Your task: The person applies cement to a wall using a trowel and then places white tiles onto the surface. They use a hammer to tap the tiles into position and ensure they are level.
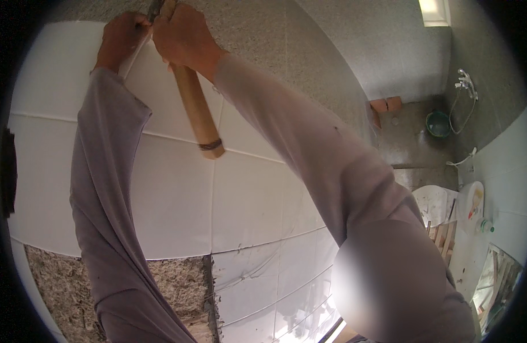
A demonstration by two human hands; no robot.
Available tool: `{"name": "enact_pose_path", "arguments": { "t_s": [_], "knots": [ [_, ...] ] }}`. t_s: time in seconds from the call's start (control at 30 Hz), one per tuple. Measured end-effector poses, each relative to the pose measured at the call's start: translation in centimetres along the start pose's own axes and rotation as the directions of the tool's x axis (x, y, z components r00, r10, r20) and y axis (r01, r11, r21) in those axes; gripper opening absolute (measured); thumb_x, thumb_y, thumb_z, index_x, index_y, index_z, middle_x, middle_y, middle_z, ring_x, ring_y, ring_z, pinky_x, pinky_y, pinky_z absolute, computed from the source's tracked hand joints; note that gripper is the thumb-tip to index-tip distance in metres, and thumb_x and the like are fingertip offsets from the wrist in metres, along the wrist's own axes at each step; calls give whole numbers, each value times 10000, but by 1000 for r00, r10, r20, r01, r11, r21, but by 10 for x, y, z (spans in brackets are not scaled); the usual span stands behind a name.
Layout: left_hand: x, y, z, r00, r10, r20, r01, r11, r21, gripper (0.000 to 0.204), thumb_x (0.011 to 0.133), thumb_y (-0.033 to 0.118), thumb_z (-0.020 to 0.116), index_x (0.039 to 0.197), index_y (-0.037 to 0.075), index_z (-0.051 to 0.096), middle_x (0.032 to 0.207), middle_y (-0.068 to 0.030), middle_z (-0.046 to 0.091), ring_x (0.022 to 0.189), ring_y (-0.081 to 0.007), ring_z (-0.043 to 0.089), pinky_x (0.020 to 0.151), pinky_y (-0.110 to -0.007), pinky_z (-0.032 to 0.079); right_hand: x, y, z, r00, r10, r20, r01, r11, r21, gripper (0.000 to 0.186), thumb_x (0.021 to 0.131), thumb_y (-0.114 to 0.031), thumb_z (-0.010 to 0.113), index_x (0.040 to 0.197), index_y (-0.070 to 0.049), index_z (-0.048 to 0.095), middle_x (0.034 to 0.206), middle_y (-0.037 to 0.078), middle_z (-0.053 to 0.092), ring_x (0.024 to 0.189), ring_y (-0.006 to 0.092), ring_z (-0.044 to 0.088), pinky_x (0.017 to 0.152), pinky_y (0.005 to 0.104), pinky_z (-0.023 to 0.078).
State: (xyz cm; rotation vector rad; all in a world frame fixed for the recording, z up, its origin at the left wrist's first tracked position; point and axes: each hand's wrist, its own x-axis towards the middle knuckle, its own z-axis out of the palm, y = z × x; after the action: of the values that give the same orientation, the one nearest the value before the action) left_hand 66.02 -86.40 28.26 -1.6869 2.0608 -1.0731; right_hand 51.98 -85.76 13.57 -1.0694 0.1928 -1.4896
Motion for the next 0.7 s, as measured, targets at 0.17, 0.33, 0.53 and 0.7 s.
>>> {"name": "enact_pose_path", "arguments": {
  "t_s": [0.17,0.33,0.53,0.7],
  "knots": [
    [1,2,0,999,-30,33,30,999,15,152,779,215,653,847,98,721,790,-102,696,774,-316,668,720,-404,510,-6,-4,-5,997,-12,-79,18,997,78,342,965,-260,450,923,74,510,672,187,587,526,290,618,475,407,509],
    [-2,2,-1,999,-44,14,44,999,17,146,773,203,648,848,101,720,790,-112,694,770,-315,667,723,-403,511,4,5,0,999,-9,-45,10,1000,30,352,966,-269,447,932,75,515,672,193,587,501,289,608,467,406,508],
    [2,6,-2,996,-73,51,71,996,52,171,772,219,651,863,96,727,812,-122,702,788,-316,674,740,-402,513,-4,-6,-3,998,-23,-63,25,999,40,356,962,-273,454,934,76,518,690,211,604,513,286,620,465,398,509],
    [-3,-3,4,999,-13,-35,13,1000,8,186,774,236,658,870,97,735,819,-112,711,795,-313,679,751,-399,519,-5,3,-1,995,-38,-90,42,998,51,343,956,-267,466,931,70,527,673,198,600,513,277,624,457,394,504]
  ]
}}
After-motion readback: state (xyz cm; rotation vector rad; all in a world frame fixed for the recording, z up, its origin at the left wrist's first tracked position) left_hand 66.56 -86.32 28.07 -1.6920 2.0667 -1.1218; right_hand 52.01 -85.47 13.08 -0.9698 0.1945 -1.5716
